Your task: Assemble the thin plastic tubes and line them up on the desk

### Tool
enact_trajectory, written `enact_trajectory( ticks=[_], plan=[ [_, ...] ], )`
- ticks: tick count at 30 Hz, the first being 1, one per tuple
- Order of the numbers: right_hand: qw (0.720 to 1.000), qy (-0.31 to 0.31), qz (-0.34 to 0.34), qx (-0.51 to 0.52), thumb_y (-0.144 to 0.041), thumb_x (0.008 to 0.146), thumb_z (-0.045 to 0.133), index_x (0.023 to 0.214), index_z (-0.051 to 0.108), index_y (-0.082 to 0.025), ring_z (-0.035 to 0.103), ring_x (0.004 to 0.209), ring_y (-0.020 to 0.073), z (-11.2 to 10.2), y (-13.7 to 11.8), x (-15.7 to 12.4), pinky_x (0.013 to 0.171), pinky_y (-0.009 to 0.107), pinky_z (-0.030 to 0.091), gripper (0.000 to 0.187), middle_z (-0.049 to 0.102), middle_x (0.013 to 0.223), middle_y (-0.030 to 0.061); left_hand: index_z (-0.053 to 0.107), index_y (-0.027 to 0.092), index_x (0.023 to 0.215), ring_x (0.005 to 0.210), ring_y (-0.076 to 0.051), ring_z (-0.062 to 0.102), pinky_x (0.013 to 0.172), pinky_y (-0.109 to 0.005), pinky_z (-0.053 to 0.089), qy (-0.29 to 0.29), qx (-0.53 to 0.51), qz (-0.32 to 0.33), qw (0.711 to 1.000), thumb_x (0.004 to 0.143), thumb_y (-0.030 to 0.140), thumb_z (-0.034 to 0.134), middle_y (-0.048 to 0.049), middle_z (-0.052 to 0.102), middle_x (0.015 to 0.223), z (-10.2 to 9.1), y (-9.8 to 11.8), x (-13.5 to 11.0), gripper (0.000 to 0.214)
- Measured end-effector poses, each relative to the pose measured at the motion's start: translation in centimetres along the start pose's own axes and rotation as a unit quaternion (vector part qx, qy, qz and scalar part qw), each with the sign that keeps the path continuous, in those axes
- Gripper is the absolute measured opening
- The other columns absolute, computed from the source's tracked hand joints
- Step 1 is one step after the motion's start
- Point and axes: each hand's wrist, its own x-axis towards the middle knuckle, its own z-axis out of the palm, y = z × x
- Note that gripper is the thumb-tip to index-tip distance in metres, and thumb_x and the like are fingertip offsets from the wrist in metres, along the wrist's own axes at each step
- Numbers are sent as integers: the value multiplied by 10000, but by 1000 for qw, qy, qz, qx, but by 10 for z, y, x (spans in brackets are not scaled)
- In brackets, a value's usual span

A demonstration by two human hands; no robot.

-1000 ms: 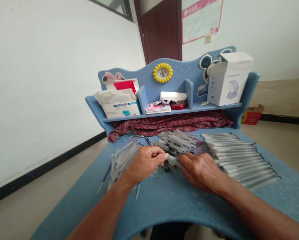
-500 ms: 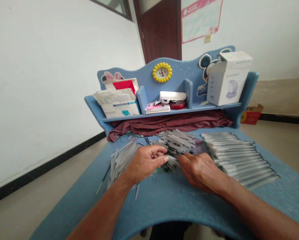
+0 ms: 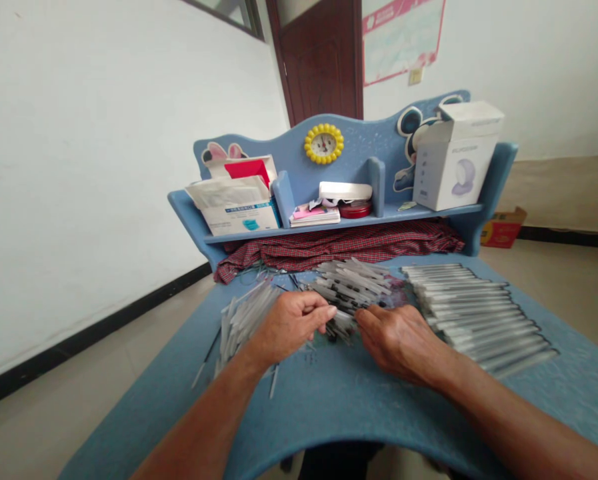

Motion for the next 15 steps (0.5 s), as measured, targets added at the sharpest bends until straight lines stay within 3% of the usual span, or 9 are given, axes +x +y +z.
enact_trajectory(
  ticks=[2, 15],
  plan=[
    [1000, -3, -5, -1, -163, 880, 369, 799, 509, -177, 512, 518, 118, 0, 0, 0, 472, 294, 149, 162, 614, 710, 23, 613, 128, 651, 461, -69, 473, 437, -167, 352, -11, 19, 1, 1000, 788, 314, 514, 9, 573, 561, 0, 1, 0, 251],
    [1000, 2, -13, 13, -160, 880, 378, 794, 510, -163, 490, 520, 96, 2, 1, 0, 488, 287, 188, 157, 607, 694, 22, 652, 139, 767, 530, -90, 522, 493, -180, 396, -19, 1, 16, 1000, 752, 258, 540, 13, 584, 603, 1, 0, -2, 165]
  ],
)
